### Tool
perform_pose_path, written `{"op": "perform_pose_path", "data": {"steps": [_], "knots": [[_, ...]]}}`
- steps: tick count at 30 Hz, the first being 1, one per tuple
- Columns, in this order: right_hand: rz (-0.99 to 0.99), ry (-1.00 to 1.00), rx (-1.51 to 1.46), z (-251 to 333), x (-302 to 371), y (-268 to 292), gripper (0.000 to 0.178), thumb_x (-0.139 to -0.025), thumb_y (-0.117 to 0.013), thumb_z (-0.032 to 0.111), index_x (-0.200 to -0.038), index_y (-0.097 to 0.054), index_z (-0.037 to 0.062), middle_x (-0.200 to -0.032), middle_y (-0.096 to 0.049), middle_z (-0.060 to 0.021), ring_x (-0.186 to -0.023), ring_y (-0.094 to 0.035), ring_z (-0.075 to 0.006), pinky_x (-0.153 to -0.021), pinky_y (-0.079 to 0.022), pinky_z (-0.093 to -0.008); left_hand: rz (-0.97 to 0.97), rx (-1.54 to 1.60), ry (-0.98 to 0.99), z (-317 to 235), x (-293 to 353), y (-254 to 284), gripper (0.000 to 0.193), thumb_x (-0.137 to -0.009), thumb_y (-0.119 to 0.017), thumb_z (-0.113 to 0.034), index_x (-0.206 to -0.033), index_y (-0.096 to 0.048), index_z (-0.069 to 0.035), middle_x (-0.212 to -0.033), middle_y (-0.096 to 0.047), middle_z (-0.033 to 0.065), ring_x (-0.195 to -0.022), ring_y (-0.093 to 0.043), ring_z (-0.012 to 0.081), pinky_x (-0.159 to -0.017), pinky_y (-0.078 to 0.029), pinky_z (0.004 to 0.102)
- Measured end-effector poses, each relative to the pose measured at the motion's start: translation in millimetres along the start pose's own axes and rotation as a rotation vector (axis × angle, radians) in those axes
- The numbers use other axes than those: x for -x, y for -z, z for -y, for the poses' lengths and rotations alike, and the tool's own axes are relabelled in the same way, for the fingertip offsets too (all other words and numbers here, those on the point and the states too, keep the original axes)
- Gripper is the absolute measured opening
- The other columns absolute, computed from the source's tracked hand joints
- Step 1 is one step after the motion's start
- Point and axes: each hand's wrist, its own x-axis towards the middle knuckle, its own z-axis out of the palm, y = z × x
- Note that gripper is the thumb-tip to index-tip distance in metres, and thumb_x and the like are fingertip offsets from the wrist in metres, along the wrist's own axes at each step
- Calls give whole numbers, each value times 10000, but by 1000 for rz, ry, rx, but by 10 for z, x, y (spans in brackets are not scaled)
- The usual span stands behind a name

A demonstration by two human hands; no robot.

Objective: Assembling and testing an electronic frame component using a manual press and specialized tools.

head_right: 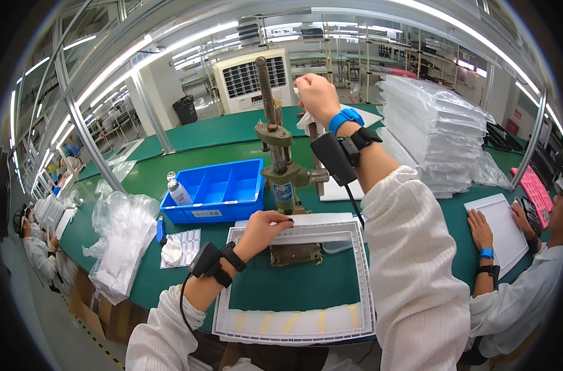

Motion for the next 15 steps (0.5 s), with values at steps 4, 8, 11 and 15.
{"op": "perform_pose_path", "data": {"steps": [4,8,11,15], "knots": [[-38,99,13,185,125,74,294,-941,-539,262,-1029,-690,25,-733,-674,-75,-632,-673,-150,-592,-512,-307,-26,-4,-32,29,1,-17,263,-804,-779,-228,-929,-757,2,-816,-730,174,-702,-679,264,-659,-514,346],[-54,213,-19,279,270,213,293,-938,-537,251,-1039,-686,21,-754,-680,-73,-649,-676,-145,-608,-513,-298,12,-9,-1,-5,-7,-41,232,-824,-769,-195,-945,-757,2,-869,-730,105,-735,-649,218,-712,-489,329],[-44,253,-73,437,501,271,249,-953,-525,214,-998,-659,10,-798,-647,-50,-649,-635,-122,-601,-492,-265,2,-16,-4,-17,11,-52,234,-821,-770,-191,-944,-754,9,-876,-726,112,-731,-649,225,-692,-489,325],[-68,303,-214,640,923,322,234,-908,-528,190,-887,-671,6,-746,-648,-35,-591,-623,-104,-563,-476,-243,-47,-12,-67,15,35,-52,226,-812,-768,-199,-911,-759,3,-872,-730,136,-721,-681,267,-669,-513,338]]}}
